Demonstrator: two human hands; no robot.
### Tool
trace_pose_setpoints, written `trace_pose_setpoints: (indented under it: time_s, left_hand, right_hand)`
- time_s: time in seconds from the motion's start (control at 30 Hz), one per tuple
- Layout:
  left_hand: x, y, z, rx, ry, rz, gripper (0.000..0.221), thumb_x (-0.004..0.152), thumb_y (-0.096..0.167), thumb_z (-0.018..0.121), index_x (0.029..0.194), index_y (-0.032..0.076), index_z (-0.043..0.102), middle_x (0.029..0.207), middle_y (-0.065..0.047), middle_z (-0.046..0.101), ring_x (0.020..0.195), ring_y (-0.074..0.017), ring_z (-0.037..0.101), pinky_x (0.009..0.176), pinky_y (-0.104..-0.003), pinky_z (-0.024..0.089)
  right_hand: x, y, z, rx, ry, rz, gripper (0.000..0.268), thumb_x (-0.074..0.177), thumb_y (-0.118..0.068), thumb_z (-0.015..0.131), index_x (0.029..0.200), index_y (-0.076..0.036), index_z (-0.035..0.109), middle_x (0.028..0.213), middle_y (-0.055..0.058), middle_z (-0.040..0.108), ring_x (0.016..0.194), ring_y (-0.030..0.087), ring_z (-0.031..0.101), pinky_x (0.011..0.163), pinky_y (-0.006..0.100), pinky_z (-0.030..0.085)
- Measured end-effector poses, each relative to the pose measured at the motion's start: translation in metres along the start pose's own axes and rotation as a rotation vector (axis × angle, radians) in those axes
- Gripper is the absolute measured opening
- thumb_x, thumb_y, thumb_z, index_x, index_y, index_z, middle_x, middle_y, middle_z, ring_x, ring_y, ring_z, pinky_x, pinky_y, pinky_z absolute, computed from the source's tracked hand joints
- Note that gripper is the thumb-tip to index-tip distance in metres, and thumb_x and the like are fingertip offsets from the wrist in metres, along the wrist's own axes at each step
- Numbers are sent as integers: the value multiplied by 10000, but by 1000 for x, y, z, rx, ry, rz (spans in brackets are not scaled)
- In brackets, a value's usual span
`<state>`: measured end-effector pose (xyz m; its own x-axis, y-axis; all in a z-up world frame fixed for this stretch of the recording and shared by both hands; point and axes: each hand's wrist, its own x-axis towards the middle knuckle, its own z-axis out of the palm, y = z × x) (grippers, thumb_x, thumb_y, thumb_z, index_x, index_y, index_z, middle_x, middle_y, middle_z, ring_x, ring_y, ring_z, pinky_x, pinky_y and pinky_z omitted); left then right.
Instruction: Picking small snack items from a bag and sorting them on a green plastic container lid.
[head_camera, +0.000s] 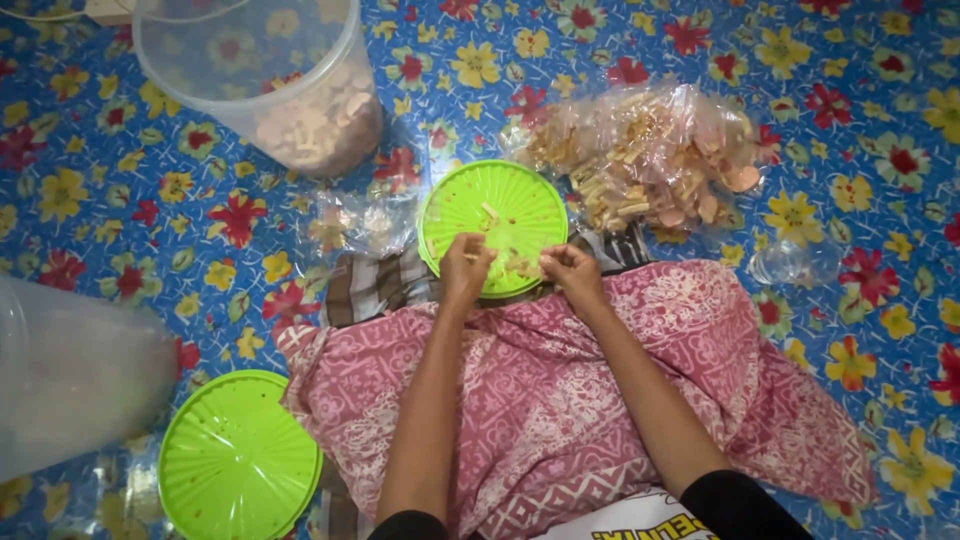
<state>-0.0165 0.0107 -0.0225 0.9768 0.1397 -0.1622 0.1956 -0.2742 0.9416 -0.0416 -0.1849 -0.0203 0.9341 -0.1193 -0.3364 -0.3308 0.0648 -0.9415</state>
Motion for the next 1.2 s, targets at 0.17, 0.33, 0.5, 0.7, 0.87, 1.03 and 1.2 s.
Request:
trace_pose_setpoints:
  time_s: [0.17, 0.33, 0.5, 0.7, 0.87, 1.03, 1.2]
  left_hand:
    - [-9, 29, -5, 137, 114, 238, 251, 739, 52, 709, 962, 96, 602, 839, -85, 603, 709, -261, 657, 625, -330, 551]
    - [-16, 34, 11, 62, -148, 299, 157, 725, 52, 742, 861, 104, 683, 765, -57, 654, 691, -232, 670, 595, -293, 552]
    - [-15, 43, 16, 120, -270, 275, 124, 741, 129, 741, 861, 143, 714, 759, -53, 690, 699, -208, 679, 599, -287, 547]
    - [-17, 53, 15, 89, -266, 233, 149, 739, 209, 764, 849, 120, 717, 743, -76, 696, 680, -226, 681, 606, -312, 545]
    - [-13, 60, 13, 160, -280, 258, 113, 763, 185, 728, 821, 91, 705, 716, -113, 680, 692, -301, 670, 630, -372, 550]
    - [-7, 48, 14, 257, -272, 263, 130, 771, 247, 706, 818, 127, 688, 712, -79, 671, 710, -274, 666, 644, -371, 548]
    - [-8, 50, 10, 381, -201, 312, 143, 775, 280, 655, 744, 141, 639, 650, -68, 624, 688, -276, 650, 652, -397, 535]
  right_hand:
    - [3, -3, 5, 8, -47, 26, 254, 837, -141, 658, 1079, -68, 646, 906, 98, 658, 780, 150, 663, 682, 220, 541]
    - [2, -3, 7, 4, -60, 33, 255, 834, -117, 677, 1068, -22, 639, 932, 143, 660, 798, 184, 663, 727, 261, 553]
    - [-8, -21, 12, -160, -120, -95, 162, 843, -172, 678, 972, -74, 673, 749, 81, 671, 670, 123, 630, 649, 250, 529]
    - [9, 1, 8, -375, -107, -220, 156, 830, -238, 711, 935, -124, 692, 737, 57, 671, 689, 127, 631, 659, 263, 499]
    - [10, 5, 9, -460, -123, -295, 108, 821, -133, 687, 922, -97, 674, 774, 103, 679, 780, 228, 652, 721, 325, 503]
    - [11, 5, 11, -454, -115, -320, 99, 826, -162, 691, 905, -108, 668, 773, 74, 680, 787, 174, 637, 725, 315, 490]
    - [13, 7, 9, -469, -76, -374, 98, 845, -177, 677, 906, -108, 644, 783, 95, 655, 802, 253, 633, 738, 350, 485]
